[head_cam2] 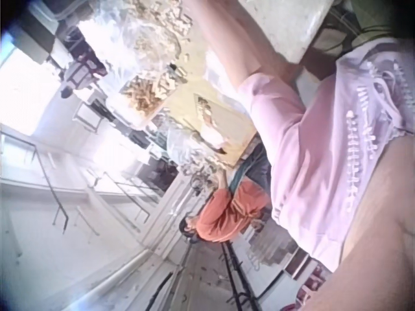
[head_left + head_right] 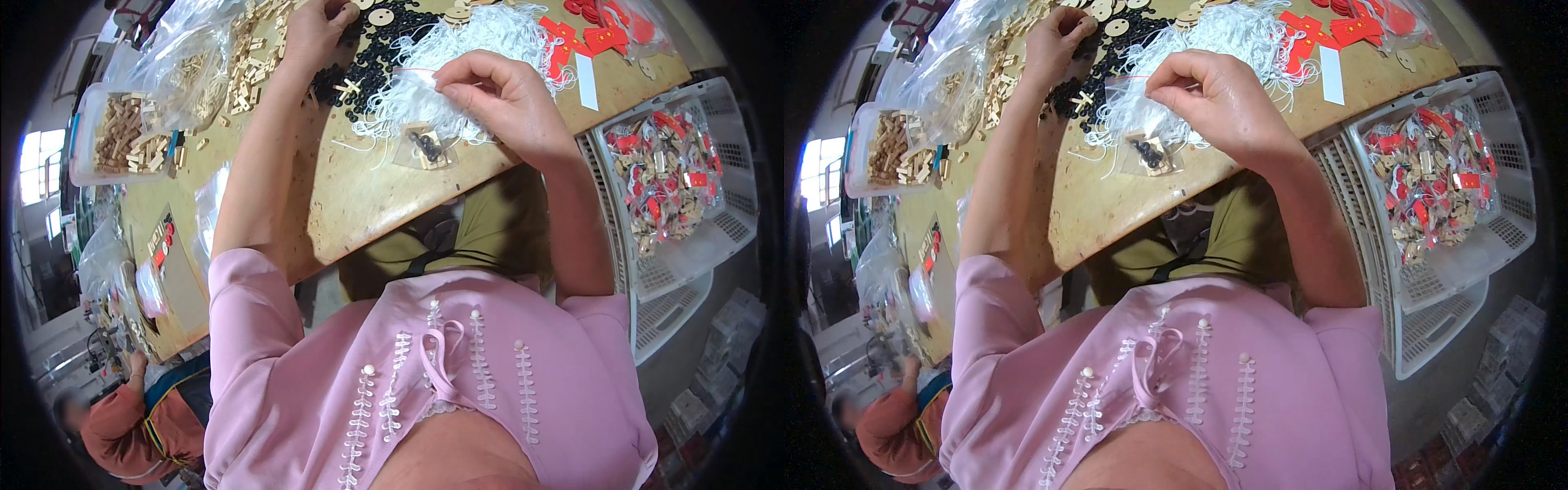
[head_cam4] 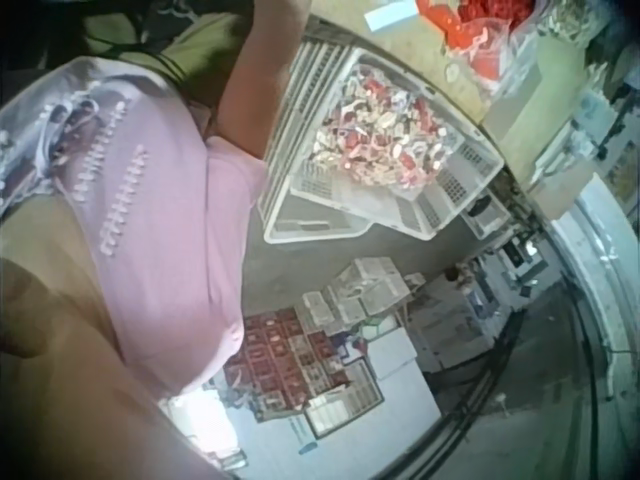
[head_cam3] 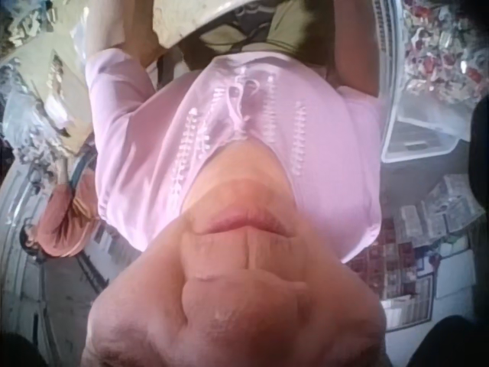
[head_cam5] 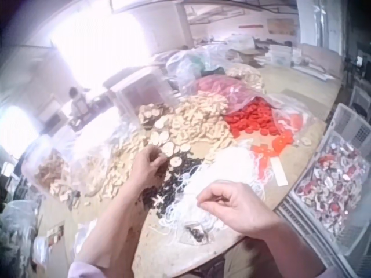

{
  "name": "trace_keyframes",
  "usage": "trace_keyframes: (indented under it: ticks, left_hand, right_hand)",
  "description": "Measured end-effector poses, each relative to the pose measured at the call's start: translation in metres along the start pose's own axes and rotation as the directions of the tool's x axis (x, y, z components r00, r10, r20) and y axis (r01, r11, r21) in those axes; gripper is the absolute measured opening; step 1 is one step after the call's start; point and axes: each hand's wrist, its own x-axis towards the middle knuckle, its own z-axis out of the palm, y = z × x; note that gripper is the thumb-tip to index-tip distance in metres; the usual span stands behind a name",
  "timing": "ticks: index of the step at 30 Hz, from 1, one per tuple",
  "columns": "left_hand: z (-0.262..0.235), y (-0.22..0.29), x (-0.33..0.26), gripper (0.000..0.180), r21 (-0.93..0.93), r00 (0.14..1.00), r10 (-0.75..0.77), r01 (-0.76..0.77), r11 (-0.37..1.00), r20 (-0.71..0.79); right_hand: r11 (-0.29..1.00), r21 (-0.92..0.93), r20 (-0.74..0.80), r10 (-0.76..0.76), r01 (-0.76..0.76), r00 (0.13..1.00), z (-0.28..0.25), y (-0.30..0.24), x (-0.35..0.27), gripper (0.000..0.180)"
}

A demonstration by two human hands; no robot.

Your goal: The person assembles small keychains by placing red flag pieces, white strings, and black beads into clear plastic bags. The person handles each component by hand and seals the bags, repeating the process for multiple units.

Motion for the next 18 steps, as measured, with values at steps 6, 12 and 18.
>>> trace_keyframes:
  ticks: [6, 12, 18]
  left_hand:
    - [-0.019, 0.038, -0.035, 0.030, -0.578, 0.991, 0.100, -0.030, 0.816, 0.090]
    - [-0.033, 0.122, -0.105, 0.017, -0.453, 0.968, 0.183, -0.088, 0.887, 0.171]
    - [-0.033, 0.123, -0.088, 0.013, -0.437, 0.916, 0.267, -0.117, 0.892, 0.298]
  right_hand:
    - [0.998, 0.040, 0.018, -0.059, 0.058, 0.998, 0.006, -0.009, 0.000, 0.011]
    - [0.991, -0.105, 0.149, -0.064, 0.080, 0.987, 0.008, -0.042, -0.001, 0.004]
    - [0.961, -0.166, 0.077, -0.211, 0.221, 0.974, 0.000, -0.034, -0.012, 0.006]
